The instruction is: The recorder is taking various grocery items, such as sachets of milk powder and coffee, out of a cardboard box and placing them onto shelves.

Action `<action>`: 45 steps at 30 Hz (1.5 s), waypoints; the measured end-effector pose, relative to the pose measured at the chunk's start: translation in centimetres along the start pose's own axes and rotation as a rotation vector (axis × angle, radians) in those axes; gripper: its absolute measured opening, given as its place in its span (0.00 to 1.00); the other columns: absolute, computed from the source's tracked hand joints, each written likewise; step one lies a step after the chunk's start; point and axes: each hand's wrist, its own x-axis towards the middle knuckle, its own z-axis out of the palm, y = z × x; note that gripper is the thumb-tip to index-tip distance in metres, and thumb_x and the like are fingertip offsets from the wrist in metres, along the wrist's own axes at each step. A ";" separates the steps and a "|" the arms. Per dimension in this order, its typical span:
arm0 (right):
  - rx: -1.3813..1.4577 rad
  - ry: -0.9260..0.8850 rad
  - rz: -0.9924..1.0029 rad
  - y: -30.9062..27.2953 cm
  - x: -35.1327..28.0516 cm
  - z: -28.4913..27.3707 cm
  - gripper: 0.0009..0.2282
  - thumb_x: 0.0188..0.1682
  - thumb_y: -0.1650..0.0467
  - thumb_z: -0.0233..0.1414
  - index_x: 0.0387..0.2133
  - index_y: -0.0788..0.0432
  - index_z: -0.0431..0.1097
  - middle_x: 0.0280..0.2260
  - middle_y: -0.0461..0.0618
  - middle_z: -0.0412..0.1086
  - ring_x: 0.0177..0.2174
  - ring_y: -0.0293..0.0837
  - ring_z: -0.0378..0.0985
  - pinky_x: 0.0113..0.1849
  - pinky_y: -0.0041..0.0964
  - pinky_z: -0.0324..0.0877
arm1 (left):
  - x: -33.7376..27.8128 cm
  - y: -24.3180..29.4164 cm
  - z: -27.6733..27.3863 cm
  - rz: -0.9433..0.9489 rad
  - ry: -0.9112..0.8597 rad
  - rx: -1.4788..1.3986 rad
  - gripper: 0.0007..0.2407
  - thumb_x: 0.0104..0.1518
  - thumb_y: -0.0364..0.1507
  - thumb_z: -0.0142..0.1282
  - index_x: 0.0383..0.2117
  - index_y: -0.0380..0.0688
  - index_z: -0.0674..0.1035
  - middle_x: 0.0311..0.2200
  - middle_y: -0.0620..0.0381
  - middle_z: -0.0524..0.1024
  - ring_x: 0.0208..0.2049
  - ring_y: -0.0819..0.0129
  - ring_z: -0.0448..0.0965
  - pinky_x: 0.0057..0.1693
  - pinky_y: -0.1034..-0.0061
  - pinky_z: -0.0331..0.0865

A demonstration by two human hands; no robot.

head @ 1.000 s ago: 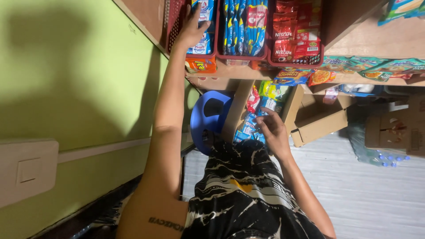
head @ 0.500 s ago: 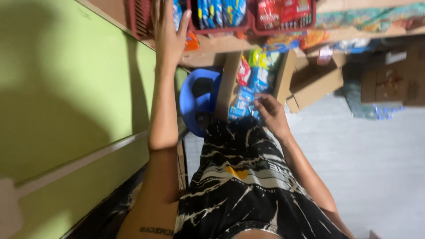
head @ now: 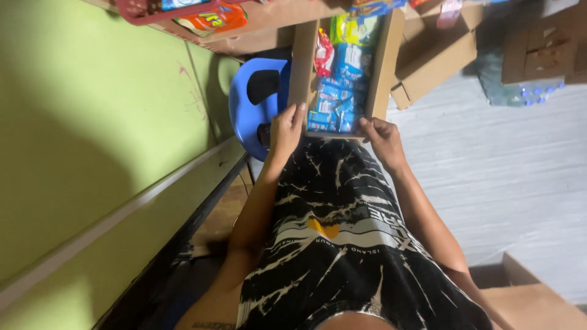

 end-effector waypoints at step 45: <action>-0.261 -0.156 0.376 11.2 -6.4 -14.0 0.12 0.55 0.65 0.53 0.46 0.59 0.71 0.42 0.50 0.79 0.41 0.40 0.80 0.42 0.35 0.74 | 6.5 -44.4 35.5 -0.472 0.467 -0.059 0.41 0.38 0.31 0.76 0.59 0.28 0.64 0.52 0.36 0.75 0.53 0.52 0.77 0.60 0.64 0.70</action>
